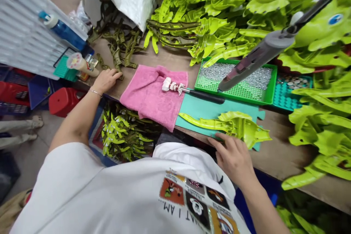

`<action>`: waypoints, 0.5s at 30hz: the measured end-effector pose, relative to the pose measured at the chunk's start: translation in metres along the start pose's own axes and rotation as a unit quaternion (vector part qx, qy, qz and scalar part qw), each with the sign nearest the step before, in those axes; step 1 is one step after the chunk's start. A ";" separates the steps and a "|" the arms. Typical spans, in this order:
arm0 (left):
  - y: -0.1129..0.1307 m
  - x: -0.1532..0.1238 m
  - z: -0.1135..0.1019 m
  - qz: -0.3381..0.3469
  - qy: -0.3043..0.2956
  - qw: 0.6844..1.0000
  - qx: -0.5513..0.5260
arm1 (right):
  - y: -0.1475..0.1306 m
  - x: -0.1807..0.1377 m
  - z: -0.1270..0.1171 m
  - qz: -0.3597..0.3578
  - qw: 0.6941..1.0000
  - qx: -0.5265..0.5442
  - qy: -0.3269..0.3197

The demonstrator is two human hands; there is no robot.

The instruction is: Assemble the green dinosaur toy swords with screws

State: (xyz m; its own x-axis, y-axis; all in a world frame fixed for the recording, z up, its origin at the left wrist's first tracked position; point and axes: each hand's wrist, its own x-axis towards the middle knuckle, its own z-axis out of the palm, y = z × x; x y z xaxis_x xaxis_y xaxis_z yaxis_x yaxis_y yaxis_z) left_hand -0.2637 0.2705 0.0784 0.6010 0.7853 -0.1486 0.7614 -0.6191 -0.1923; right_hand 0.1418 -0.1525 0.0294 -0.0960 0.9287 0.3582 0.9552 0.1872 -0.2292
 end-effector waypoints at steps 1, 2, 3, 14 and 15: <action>-0.001 0.000 0.001 0.006 -0.004 1.000 -0.008 | 0.000 0.000 0.002 -0.008 1.000 -0.005 0.009; -0.002 0.000 0.002 0.009 -0.005 1.000 -0.016 | 0.001 0.000 0.003 -0.012 1.000 0.000 0.020; -0.003 0.000 0.003 0.010 -0.002 1.000 -0.024 | 0.002 0.000 0.003 -0.012 0.999 0.013 0.031; 0.036 0.018 0.012 -0.020 0.125 0.974 -0.190 | 0.009 0.004 0.006 0.037 0.984 0.071 0.158; 0.041 0.019 0.012 -0.016 0.141 0.969 -0.203 | 0.009 0.004 0.007 0.041 0.983 0.073 0.164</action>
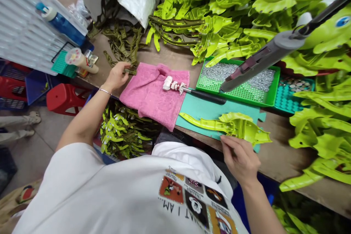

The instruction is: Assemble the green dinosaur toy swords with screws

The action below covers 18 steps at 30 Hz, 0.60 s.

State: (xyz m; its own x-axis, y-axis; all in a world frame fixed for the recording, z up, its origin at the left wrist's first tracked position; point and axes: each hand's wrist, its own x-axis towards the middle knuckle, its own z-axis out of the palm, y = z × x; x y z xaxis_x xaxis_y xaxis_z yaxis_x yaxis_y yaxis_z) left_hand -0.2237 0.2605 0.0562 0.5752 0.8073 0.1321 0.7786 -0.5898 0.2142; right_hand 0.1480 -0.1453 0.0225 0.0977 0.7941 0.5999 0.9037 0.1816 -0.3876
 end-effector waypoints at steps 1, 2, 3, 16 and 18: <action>0.003 0.001 0.002 -0.001 0.015 1.000 -0.007 | 0.000 -0.001 0.001 0.005 1.000 0.003 0.005; 0.005 0.002 0.003 -0.006 0.027 1.000 -0.006 | 0.000 -0.001 0.001 0.009 1.000 0.007 0.009; 0.005 0.003 0.004 -0.014 0.034 0.999 -0.002 | 0.000 -0.001 0.002 0.014 1.000 0.011 0.013; 0.000 0.039 -0.021 0.073 -0.089 0.987 0.110 | -0.002 -0.012 0.006 0.291 0.917 0.209 0.174; 0.001 0.037 -0.028 0.045 -0.039 0.990 0.125 | -0.001 -0.011 0.005 0.314 0.897 0.239 0.197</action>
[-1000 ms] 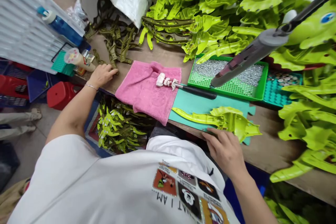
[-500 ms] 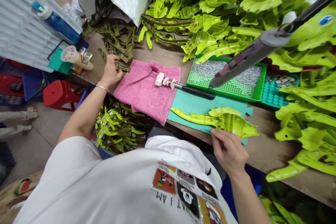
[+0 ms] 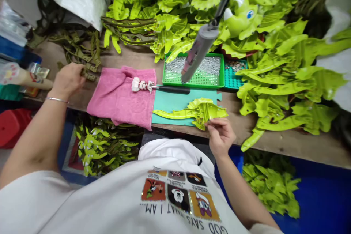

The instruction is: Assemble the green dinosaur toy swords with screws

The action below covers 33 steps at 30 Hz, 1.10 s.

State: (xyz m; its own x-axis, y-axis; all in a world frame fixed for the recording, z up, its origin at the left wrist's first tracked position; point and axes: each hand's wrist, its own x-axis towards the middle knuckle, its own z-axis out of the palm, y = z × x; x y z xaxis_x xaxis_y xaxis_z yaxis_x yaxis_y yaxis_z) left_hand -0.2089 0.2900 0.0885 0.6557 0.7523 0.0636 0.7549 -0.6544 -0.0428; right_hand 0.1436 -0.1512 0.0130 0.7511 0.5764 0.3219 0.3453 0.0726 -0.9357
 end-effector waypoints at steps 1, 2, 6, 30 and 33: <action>0.003 -0.001 -0.003 -0.015 0.032 0.999 0.008 | 0.000 0.001 0.000 0.006 1.000 0.004 0.006; 0.010 -0.003 -0.006 -0.018 0.068 0.997 0.016 | -0.001 0.002 -0.001 0.007 1.000 -0.001 0.007; 0.091 -0.016 -0.018 0.118 0.191 0.973 0.046 | -0.002 0.004 -0.001 -0.037 0.995 -0.084 -0.044; 0.392 -0.055 0.024 0.268 -0.022 0.959 -0.094 | 0.011 0.005 0.001 -0.172 0.956 -0.235 -0.035; 0.394 -0.057 0.024 0.259 -0.040 0.961 -0.084 | 0.012 0.006 0.000 -0.195 0.940 -0.274 -0.051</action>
State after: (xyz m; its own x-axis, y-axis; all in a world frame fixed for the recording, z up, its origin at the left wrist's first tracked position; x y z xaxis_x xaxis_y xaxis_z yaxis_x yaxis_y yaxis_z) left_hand 0.0517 -0.0085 0.0439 0.9468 0.3218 -0.0004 0.3197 -0.9405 0.1151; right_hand 0.1525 -0.1467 0.0035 0.4591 0.6705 0.5828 0.8423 -0.1200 -0.5254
